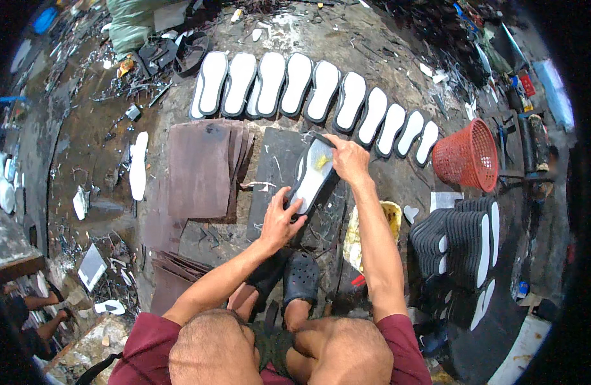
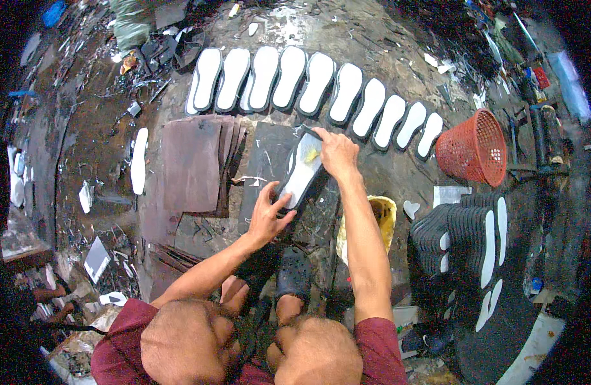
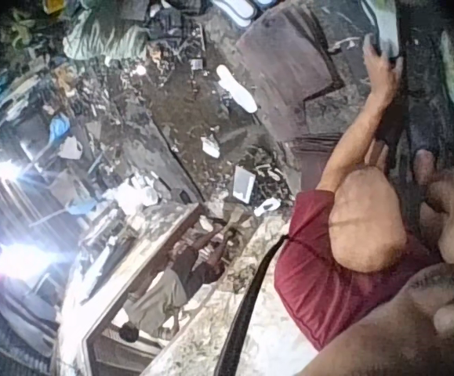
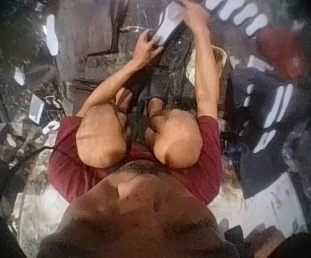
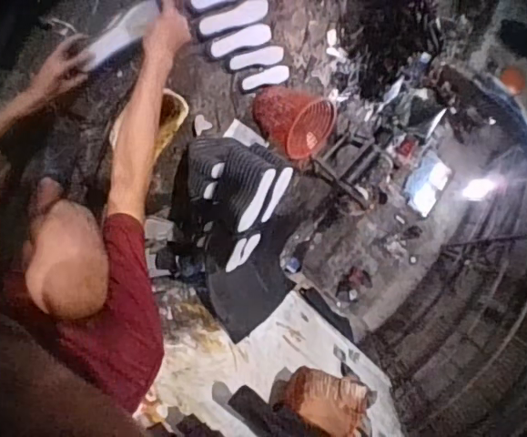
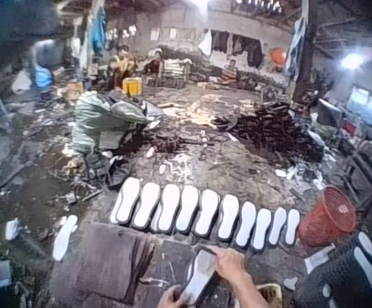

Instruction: The person sits on the floor and repeatedly picks up white insoles and black rubber soles, presses them together, and places the assembled slippers in a row. The person handles the components one at a time and continues the process throughout the clip.

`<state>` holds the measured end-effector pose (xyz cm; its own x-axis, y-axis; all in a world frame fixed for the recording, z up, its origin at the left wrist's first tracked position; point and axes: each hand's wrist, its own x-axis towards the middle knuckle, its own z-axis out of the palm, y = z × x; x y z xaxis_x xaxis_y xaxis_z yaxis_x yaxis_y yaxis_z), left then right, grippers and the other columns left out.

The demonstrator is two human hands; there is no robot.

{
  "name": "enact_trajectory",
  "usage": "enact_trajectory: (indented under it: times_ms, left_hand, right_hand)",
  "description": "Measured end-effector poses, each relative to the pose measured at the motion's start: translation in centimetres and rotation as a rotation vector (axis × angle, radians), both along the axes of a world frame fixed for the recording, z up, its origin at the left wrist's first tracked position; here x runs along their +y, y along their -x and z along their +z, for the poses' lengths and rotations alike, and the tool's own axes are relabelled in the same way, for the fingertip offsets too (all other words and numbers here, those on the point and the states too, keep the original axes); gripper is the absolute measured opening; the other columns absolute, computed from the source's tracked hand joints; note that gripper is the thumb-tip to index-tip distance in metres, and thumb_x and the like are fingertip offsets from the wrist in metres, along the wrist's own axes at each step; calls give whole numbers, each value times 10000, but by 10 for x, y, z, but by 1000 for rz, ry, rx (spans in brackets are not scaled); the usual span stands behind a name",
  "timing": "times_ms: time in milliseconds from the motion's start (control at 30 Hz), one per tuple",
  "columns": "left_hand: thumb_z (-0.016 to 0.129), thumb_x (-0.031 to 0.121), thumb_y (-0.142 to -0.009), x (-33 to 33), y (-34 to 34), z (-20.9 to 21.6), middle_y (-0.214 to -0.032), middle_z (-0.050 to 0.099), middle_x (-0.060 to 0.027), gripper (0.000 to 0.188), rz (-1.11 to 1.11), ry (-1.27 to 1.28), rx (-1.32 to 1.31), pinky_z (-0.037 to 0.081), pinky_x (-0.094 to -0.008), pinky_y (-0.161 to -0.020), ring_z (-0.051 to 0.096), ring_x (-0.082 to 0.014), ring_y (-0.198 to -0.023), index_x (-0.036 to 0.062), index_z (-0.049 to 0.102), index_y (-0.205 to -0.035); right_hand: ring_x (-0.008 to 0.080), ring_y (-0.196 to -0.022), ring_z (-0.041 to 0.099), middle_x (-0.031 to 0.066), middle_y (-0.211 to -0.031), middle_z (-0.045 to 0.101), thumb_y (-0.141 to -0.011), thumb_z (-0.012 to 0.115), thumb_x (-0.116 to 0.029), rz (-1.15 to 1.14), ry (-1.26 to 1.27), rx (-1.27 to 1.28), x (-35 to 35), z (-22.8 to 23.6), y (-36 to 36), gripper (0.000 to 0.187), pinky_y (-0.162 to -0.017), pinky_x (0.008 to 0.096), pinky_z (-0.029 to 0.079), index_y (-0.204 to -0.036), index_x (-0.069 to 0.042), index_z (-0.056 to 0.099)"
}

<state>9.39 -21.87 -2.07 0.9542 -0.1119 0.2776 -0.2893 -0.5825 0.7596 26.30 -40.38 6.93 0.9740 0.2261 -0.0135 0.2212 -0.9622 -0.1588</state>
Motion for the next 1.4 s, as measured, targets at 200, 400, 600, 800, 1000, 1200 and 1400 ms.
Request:
enact_trajectory:
  times_ms: [200,400,600,800,1000,1200,1400]
  left_hand:
    - [830,228,-839,16,11,29,-1296,538,-188,456,134,-10,-17,461,-432,-984,516,-351,-1201,124,706,-1265]
    - [676,102,-962,86,-26,71,-1412,571,-152,406,666,206,-283,422,-416,-1105,532,-307,-1298,32,644,-1360]
    - [850,220,-829,59,-5,46,-1445,567,-194,826,97,43,151,438,-432,-1111,565,-357,-1272,8,449,-1519]
    - [876,168,-754,5,-2,33,-1160,613,-195,1117,-39,-195,124,506,-439,-917,560,-376,-1042,-76,184,-1596]
    - [866,240,-785,8,6,24,-1081,634,-187,1135,-43,-209,213,522,-444,-853,572,-365,-999,-42,149,-1618]
    - [865,237,-779,3,0,24,-1041,636,-175,1133,-61,-216,200,519,-444,-821,562,-358,-941,-34,155,-1620]
    - [884,223,-742,9,-1,13,-1104,670,-186,1192,-33,-146,172,525,-454,-906,585,-381,-1025,-4,128,-1635]
  right_hand:
    - [279,-862,737,71,-943,750,-922,558,-147,325,31,17,22,-18,66,386,-680,475,582,-1257,-285,691]
    - [212,-982,724,55,-1114,743,-896,614,-133,512,-158,-15,81,-18,179,386,-746,380,592,-1263,-229,687]
    - [325,-1025,736,122,-1101,762,-742,682,59,104,-621,-208,14,40,102,420,-874,409,602,-1131,-94,710]
    - [247,-1113,711,30,-1158,764,-777,583,24,209,-416,69,-26,-16,-8,396,-994,387,561,-1046,-173,798]
    - [260,-1401,520,-19,-1148,761,-643,608,21,677,-288,85,-28,-25,-40,379,-1255,531,274,-920,-158,794]
    - [321,-983,740,58,-1105,773,-789,574,-52,81,-37,222,-43,-3,-3,436,-922,508,569,-1094,-266,801]
    - [384,-859,741,148,-977,769,-843,596,-105,29,-116,205,2,-1,98,445,-784,525,595,-1225,-272,752]
